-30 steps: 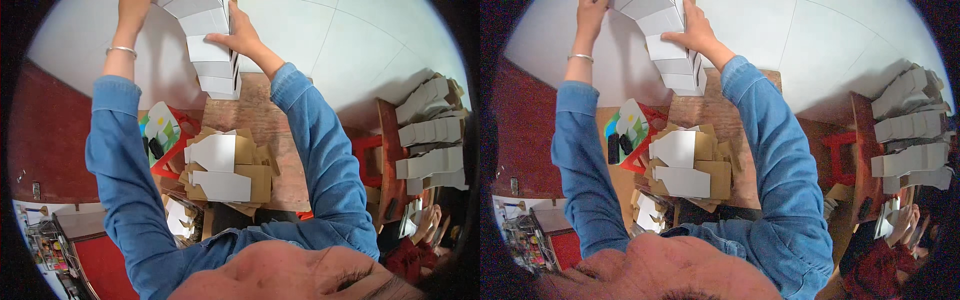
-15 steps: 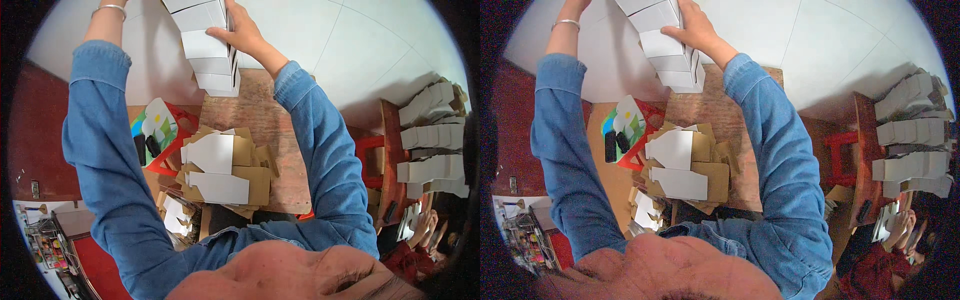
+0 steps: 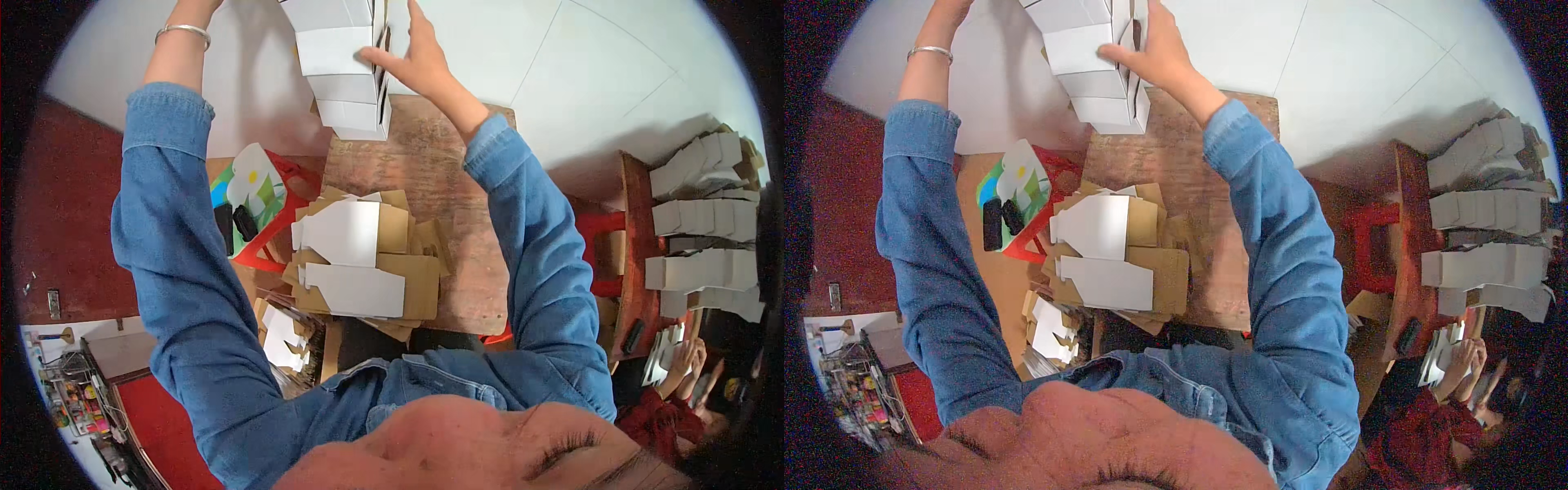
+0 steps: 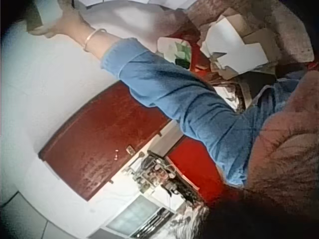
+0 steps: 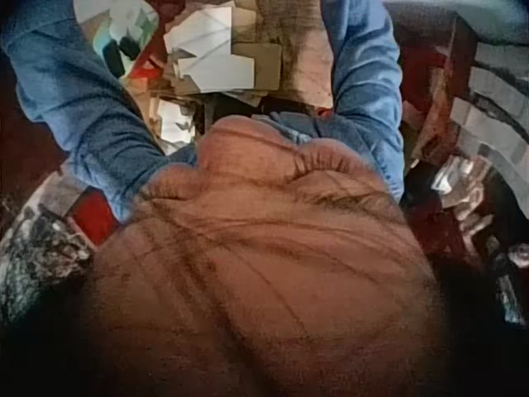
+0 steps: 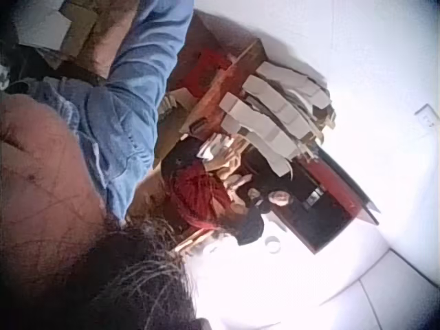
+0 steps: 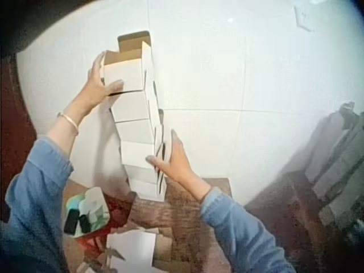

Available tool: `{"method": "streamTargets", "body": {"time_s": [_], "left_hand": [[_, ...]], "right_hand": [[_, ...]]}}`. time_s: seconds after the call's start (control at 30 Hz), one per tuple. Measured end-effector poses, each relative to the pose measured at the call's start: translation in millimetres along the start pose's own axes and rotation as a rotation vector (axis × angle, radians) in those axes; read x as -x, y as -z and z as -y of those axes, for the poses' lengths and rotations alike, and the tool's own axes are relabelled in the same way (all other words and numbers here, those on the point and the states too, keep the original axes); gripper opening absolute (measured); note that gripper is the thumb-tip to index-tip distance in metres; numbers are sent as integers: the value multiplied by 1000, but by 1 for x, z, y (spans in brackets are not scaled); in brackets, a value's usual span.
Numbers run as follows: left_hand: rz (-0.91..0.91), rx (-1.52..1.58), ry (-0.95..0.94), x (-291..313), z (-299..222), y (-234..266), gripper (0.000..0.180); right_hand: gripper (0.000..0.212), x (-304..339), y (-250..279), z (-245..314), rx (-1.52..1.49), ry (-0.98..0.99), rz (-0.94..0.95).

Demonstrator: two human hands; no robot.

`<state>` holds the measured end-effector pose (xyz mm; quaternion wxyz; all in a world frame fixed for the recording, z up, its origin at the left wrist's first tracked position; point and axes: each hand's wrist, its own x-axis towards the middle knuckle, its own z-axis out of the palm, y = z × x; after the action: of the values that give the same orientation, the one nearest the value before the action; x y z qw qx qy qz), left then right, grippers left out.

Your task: Folding and stacking cardboard boxes at a manual assembly station.

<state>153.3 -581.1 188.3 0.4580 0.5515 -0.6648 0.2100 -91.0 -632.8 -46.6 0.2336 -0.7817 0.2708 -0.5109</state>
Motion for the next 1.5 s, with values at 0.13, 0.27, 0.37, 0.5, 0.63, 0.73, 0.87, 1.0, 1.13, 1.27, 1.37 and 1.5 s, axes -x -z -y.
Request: {"method": "streamTargets", "body": {"time_s": [0.13, 0.27, 0.37, 0.5, 0.63, 0.73, 0.87, 1.0, 1.13, 1.27, 1.37, 1.5], "left_hand": [[11, 252, 210, 23, 13, -1, 118], [187, 157, 368, 108, 77, 0, 111], [589, -124, 432, 190, 83, -49, 103], [686, 98, 584, 283, 98, -72, 97], [506, 378, 713, 305, 82, -106, 82], [535, -15, 620, 298, 51, -99, 64], [613, 228, 691, 297, 33, -96, 53], [572, 193, 724, 310, 44, -105, 47], [445, 398, 723, 327, 60, -126, 41], [423, 443, 735, 330, 65, -131, 39], [453, 371, 639, 330, 68, -125, 40], [455, 125, 511, 333, 72, -119, 51]], "right_hand": [[127, 57, -11, -22, -24, -92, 53], [127, 112, -44, -27, 52, -211, 186], [127, 139, -58, -54, 134, -286, 234], [113, 133, -77, -37, 61, -282, 190], [101, 127, -75, -45, 73, -326, 154], [92, 132, -72, -44, 182, -250, 86], [79, 132, -77, -47, 108, -262, 76], [73, 124, -84, -49, 166, -178, 84], [75, 120, -88, -57, 150, -269, 92], [82, 119, -85, -56, 169, -201, 25], [86, 113, -81, -48, 160, -186, -17], [88, 109, -74, -36, 9, -343, 54]]}}
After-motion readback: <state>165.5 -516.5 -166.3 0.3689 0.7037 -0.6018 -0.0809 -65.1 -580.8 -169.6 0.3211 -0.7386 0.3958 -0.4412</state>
